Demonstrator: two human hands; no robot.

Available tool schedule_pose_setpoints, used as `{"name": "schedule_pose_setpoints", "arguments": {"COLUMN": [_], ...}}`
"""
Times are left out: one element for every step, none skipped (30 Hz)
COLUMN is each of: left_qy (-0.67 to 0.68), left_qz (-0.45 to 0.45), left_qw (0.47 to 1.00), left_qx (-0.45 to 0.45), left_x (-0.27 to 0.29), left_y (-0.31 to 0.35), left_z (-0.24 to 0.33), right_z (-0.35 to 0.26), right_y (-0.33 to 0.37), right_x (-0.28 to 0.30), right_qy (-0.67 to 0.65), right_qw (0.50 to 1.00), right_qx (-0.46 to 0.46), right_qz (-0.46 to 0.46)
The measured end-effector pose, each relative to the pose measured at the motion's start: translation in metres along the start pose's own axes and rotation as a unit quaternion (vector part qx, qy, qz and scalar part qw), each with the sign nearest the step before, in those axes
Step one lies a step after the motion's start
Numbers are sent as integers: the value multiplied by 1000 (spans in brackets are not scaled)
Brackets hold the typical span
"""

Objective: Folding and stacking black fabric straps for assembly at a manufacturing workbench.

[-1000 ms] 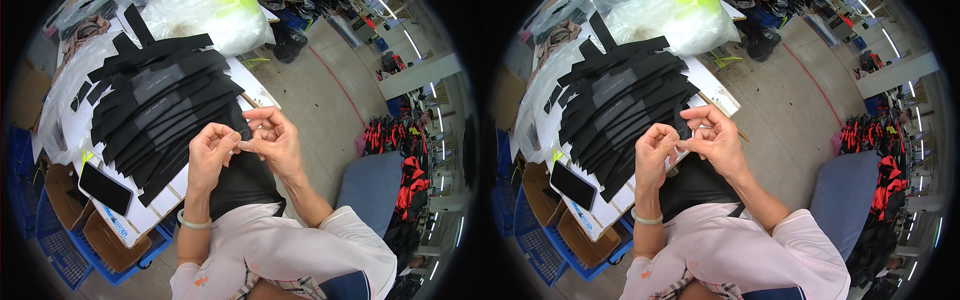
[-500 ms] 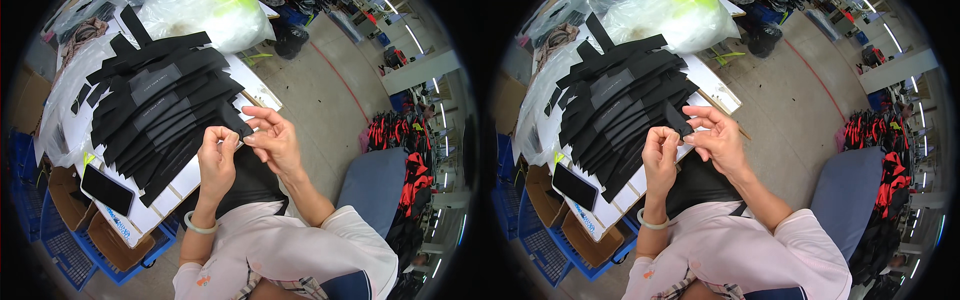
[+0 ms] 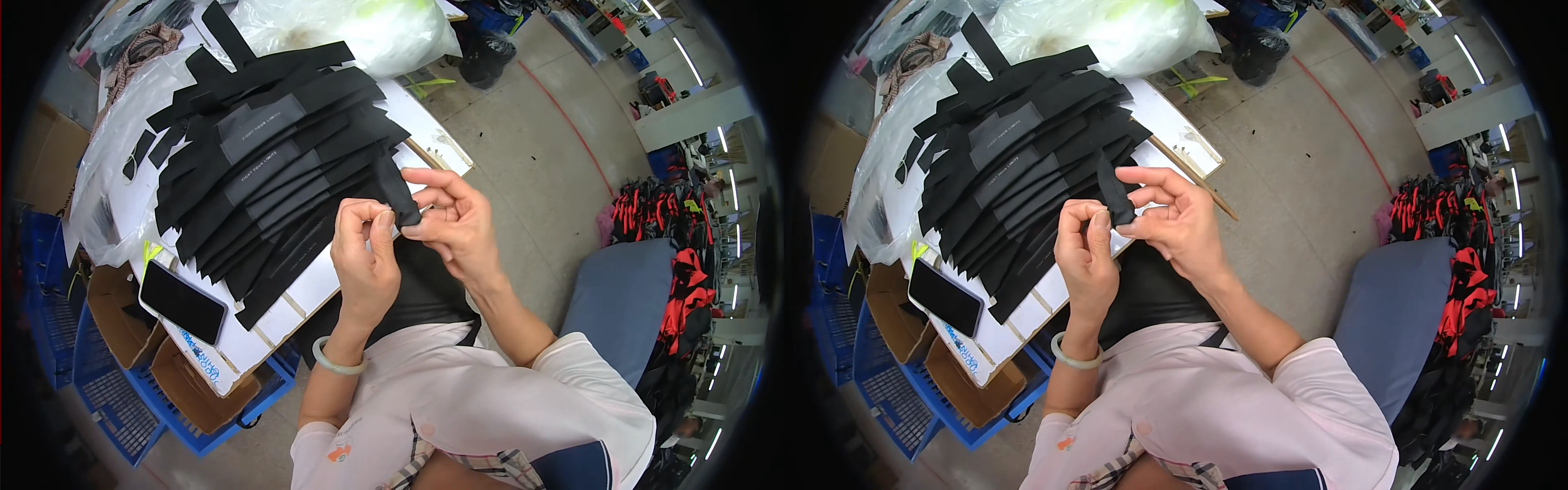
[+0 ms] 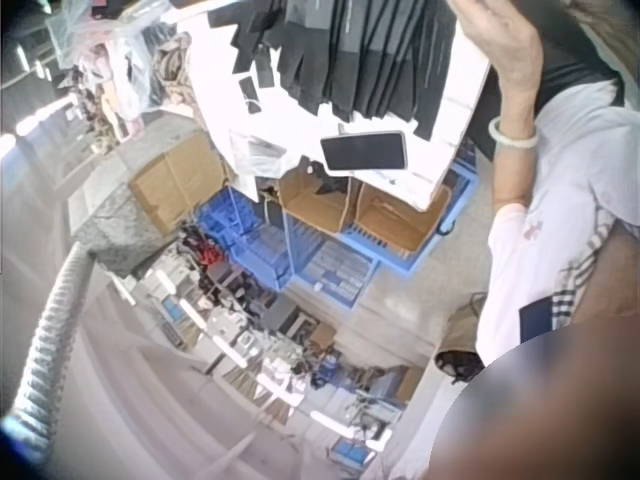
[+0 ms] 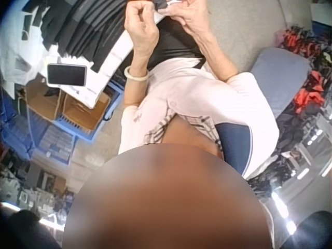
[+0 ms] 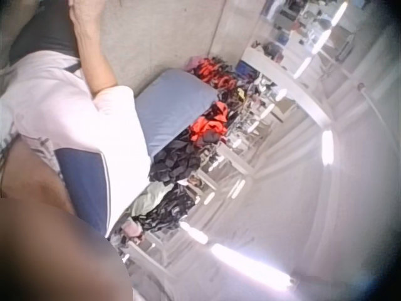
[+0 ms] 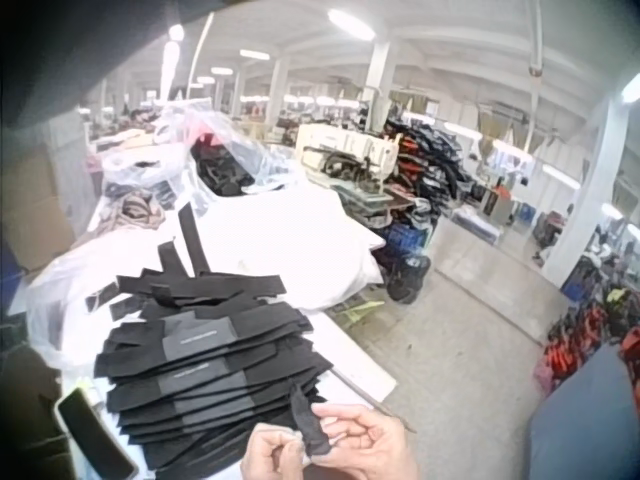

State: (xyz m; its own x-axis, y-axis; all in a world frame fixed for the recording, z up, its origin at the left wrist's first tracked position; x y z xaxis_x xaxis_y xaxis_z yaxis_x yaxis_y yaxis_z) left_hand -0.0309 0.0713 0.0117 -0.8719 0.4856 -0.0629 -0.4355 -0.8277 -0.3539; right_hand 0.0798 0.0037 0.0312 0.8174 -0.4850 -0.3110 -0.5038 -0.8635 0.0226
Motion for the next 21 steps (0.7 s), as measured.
{"name": "schedule_pose_setpoints", "arguments": {"left_qy": [-11, -12, 1, 14, 10, 10, 59, 105, 104, 138, 173, 173, 180, 187, 192, 192, 153, 114, 75, 74, 60], "left_qz": [-2, -4, -5, -7, -12, -13, -22, -28, -27, -37, -47, -48, -43, -38, -21, -22, -37, -51, -48, -48, -59], "left_qw": [1000, 1000, 1000, 1000, 1000, 1000, 997, 990, 990, 983, 975, 976, 974, 971, 971, 971, 981, 989, 993, 993, 995], "left_qx": [-6, -5, 11, 27, 21, 23, 55, 87, 90, 111, 128, 127, 133, 141, 139, 140, 111, 81, 78, 78, 60], "left_x": [-1, -2, -2, -3, -4, -4, -5, -4, -3, -4, -6, -5, -3, -1, 2, 3, 4, 5, 7, 7, 7], "left_y": [0, -1, -2, -1, 0, 2, 4, 6, 7, 7, 5, 4, 4, 5, 5, 4, 3, 2, 1, 0, -1], "left_z": [1, 2, 1, -1, -2, -1, -3, -6, -4, -3, -3, -3, -5, -7, -5, -4, -1, 2, 4, 4, 4], "right_z": [3, 12, 20, 26, 32, 35, 36, 31, 21, 16, 10, 7, 3, 0, -1, -3, -5, -6, -7, -8, -9], "right_y": [-2, -2, 0, 0, 1, 2, 2, 0, -1, -1, -7, -8, -9, -10, -10, -10, -9, -8, -7, -7, -7], "right_x": [2, 3, 1, 2, -2, -5, -4, -5, -6, -4, 0, 1, 4, 7, 8, 9, 10, 11, 10, 9, 9], "right_qy": [-2, -123, -242, -243, -316, -386, -400, -401, -348, -294, -264, -264, -207, -149, -137, -137, -107, -76, -77, -55, -33], "right_qw": [1000, 989, 959, 959, 933, 900, 892, 891, 912, 929, 944, 944, 963, 978, 980, 980, 985, 989, 989, 991, 993], "right_qx": [-1, -64, -125, -126, -146, -164, -166, -169, -175, -180, -130, -129, -114, -101, -100, -100, -98, -96, -96, -89, -82], "right_qz": [0, -41, -81, -78, -98, -117, -129, -129, -131, -133, -150, -150, -129, -106, -102, -101, -93, -85, -84, -82, -79]}}
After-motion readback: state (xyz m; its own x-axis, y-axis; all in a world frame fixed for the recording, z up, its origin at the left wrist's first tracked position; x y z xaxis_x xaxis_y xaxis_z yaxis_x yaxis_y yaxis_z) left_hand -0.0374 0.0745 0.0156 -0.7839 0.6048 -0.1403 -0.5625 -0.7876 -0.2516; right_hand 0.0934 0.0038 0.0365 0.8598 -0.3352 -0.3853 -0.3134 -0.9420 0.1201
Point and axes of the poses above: each hand's wrist, its own y-axis away from the middle knuckle, its own x-axis out of the back of the hand, z = x × y, the point moved 5 cm from there along -y, towards the middle knuckle, and after that the axes turned 1 degree about x, right-handed, at the moved point
